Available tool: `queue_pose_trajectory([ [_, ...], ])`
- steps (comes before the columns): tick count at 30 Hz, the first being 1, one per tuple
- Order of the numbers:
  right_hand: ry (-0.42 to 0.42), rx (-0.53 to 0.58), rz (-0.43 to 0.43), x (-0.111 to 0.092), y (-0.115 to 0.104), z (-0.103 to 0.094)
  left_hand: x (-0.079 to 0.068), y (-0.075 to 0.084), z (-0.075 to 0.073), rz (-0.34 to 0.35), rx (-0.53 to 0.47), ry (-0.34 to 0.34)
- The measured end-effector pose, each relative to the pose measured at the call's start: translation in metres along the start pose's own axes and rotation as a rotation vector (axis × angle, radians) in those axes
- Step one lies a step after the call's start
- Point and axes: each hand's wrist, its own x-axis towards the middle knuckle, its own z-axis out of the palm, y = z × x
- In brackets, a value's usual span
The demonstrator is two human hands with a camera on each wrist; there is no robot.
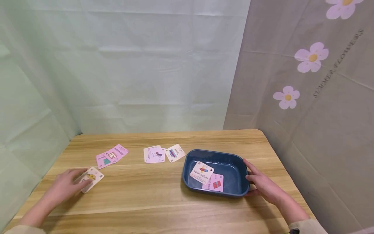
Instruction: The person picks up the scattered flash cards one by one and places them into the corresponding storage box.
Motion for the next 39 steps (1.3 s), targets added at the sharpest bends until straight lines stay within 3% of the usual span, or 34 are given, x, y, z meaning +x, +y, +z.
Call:
queue_pose_trajectory([
  [6,0.001,-0.007,-0.002,0.000,0.001,0.000,-0.008,-0.009,0.003,-0.045,0.019,0.001],
  [13,0.000,-0.008,-0.001,-0.001,0.000,0.001,-0.015,-0.007,0.003,-0.075,0.042,-0.011],
  [22,-0.005,-0.006,-0.004,0.000,0.001,-0.001,-0.017,-0.008,0.007,-0.064,0.076,0.002],
  [39,0.005,-0.028,0.003,0.001,0.001,-0.001,-0.018,-0.010,0.009,-0.078,0.053,0.024],
])
